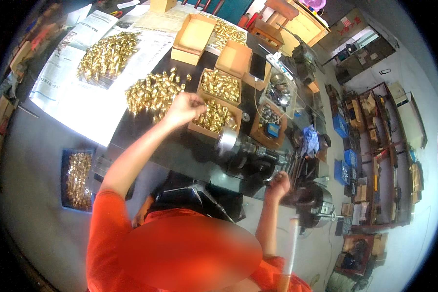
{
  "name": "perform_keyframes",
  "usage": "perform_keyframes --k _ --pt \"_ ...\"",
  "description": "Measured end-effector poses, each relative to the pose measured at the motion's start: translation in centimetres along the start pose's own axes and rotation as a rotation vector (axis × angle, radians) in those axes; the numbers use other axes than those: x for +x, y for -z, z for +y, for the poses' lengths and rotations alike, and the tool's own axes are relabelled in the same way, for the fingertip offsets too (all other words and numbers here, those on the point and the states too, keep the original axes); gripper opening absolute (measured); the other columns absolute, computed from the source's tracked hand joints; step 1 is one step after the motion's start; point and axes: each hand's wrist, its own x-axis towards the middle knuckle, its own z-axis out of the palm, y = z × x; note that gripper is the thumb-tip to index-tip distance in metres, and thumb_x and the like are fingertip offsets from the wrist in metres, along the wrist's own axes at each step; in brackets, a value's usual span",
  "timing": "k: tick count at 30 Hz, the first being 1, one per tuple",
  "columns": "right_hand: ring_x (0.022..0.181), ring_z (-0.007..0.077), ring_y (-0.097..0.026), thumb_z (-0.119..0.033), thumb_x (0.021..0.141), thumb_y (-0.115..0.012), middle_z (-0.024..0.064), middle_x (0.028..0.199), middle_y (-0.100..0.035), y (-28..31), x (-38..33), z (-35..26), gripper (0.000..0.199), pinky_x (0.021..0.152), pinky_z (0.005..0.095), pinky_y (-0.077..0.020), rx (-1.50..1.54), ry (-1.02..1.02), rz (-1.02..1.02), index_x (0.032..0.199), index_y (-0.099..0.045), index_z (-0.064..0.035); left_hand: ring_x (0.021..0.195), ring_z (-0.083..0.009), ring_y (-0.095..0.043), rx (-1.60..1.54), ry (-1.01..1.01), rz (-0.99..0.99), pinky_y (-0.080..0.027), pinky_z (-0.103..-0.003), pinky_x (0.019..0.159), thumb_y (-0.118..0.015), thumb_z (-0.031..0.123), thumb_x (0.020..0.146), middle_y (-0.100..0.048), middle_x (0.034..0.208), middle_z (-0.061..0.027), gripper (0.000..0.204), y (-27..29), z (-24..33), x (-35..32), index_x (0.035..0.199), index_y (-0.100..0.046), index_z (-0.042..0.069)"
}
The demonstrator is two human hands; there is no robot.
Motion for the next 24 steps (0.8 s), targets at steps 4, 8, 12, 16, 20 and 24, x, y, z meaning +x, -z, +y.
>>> perform_keyframes --k 4,8,12,16,20,24 --pt "0.046 0.0048 -0.034 -0.015 0.080 -0.051 -0.0059 0.059 -0.041 -0.4 1.1 0.9 0.009 0.039 0.0182 -0.0253 -0.039 -0.019 0.022 0.077 -0.055 -0.0078 0.057 -0.0093 -0.055 0.017 -0.116 0.127 -0.045 -0.022 0.051 -0.060 0.007 0.078 -0.059 0.074 -0.0076 0.024 1.5 -1.2 0.7 0.097 -0.052 -0.006" --pt "0.045 0.0054 -0.030 -0.016 0.083 -0.047 -0.0036 0.057 -0.037 -0.7 -0.1 0.3 0.015 0.038 0.0201 -0.0223 -0.024 0.011 0.076 0.079 -0.050 -0.0019 0.056 -0.0100 -0.055 0.218 -0.012 0.203 -0.044 -0.024 0.050 -0.059 0.009 0.078 -0.059 0.070 -0.0081 0.019 3.9 -1.6 -3.5 0.092 -0.056 -0.003" --pt "0.046 0.0042 -0.028 -0.016 0.083 -0.046 -0.0043 0.058 -0.035 -0.1 0.4 0.8 0.012 0.039 0.0183 -0.0208 -0.052 -0.003 0.051 0.078 -0.051 -0.0052 0.073 -0.0315 -0.059 0.849 0.073 0.167 -0.047 -0.040 0.062 -0.060 0.020 0.073 -0.061 0.075 -0.0150 0.018 4.6 -2.6 -7.8 0.080 -0.059 0.003" --pt "0.047 0.0040 -0.028 -0.012 0.083 -0.043 -0.0044 0.058 -0.033 -0.8 0.4 0.7 0.011 0.039 0.0186 -0.0207 -0.050 -0.041 0.115 0.077 -0.050 -0.0070 0.067 -0.0324 -0.059 0.923 0.063 0.296 -0.047 -0.041 0.060 -0.060 0.022 0.073 -0.059 0.071 -0.0167 0.020 4.2 -3.5 -8.7 0.082 -0.056 0.004" --pt "0.047 0.0041 -0.028 -0.013 0.084 -0.043 -0.0045 0.059 -0.034 -0.9 0.2 0.5 0.012 0.039 0.0189 -0.0208 -0.048 -0.022 0.069 0.077 -0.050 -0.0065 0.064 -0.0320 -0.059 0.948 0.081 0.346 -0.047 -0.040 0.057 -0.059 0.020 0.073 -0.059 0.071 -0.0157 0.018 3.6 -4.4 -8.2 0.083 -0.056 0.005" --pt "0.047 0.0043 -0.028 -0.014 0.084 -0.043 -0.0045 0.059 -0.034 -1.2 0.0 0.4 0.013 0.039 0.0191 -0.0208 -0.061 -0.008 0.068 0.077 -0.050 -0.0057 0.065 -0.0317 -0.059 0.932 0.011 0.383 -0.047 -0.040 0.057 -0.060 0.017 0.071 -0.059 0.072 -0.0142 0.013 2.7 -4.1 -8.5 0.077 -0.056 0.006"
